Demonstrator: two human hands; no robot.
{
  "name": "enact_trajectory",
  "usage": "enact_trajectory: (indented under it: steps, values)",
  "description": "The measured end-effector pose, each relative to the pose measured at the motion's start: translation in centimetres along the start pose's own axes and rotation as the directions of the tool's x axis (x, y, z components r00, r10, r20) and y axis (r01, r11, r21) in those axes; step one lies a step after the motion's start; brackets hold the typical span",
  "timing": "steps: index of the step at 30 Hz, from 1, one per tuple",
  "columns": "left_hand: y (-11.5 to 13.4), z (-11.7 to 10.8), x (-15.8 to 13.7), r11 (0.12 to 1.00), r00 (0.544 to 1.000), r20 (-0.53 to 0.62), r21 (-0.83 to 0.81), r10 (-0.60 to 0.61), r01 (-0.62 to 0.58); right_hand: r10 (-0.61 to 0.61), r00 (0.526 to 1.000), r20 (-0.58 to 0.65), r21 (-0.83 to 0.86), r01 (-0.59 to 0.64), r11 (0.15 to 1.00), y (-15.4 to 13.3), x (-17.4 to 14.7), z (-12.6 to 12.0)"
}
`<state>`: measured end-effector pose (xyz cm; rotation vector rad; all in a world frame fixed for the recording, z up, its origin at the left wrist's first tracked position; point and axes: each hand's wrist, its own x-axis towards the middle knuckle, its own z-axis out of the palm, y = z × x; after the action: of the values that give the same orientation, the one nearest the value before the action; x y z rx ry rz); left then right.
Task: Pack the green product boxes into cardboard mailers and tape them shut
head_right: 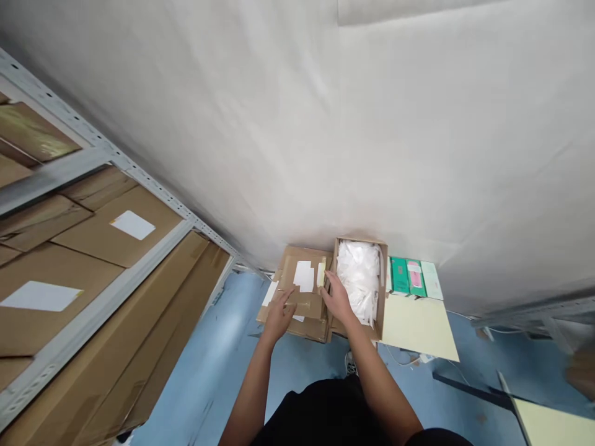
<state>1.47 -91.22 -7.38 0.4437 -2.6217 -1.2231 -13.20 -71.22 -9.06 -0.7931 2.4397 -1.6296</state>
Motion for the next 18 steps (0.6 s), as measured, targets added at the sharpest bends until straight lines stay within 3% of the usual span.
enact_trajectory:
  steps: [4,10,14,18]
  values:
    - [-1.8,-1.1,1.4,0.999,0.998,-0.054,0.048,-0.018,0.021,-0.014,1.0,0.023,0.012,0.014,1.0,1.0,2.2,2.3]
    - [-7.1,-1.4,3.4,0.998,0.999,0.001,0.043,-0.047,0.047,0.032,0.998,0.049,-0.056,-0.029,0.998,2.2,4.6,5.4]
    - [-12.3,-1.3,5.5,0.985,0.98,0.101,0.034,-0.172,0.169,0.158,0.982,0.1,-0.2,-0.135,0.97,3.8,5.3,8.2]
    - [-17.4,-1.2,7.3,0.96,0.942,0.197,-0.001,-0.273,0.279,0.351,0.928,0.127,-0.355,-0.288,0.89,6.2,3.8,12.9]
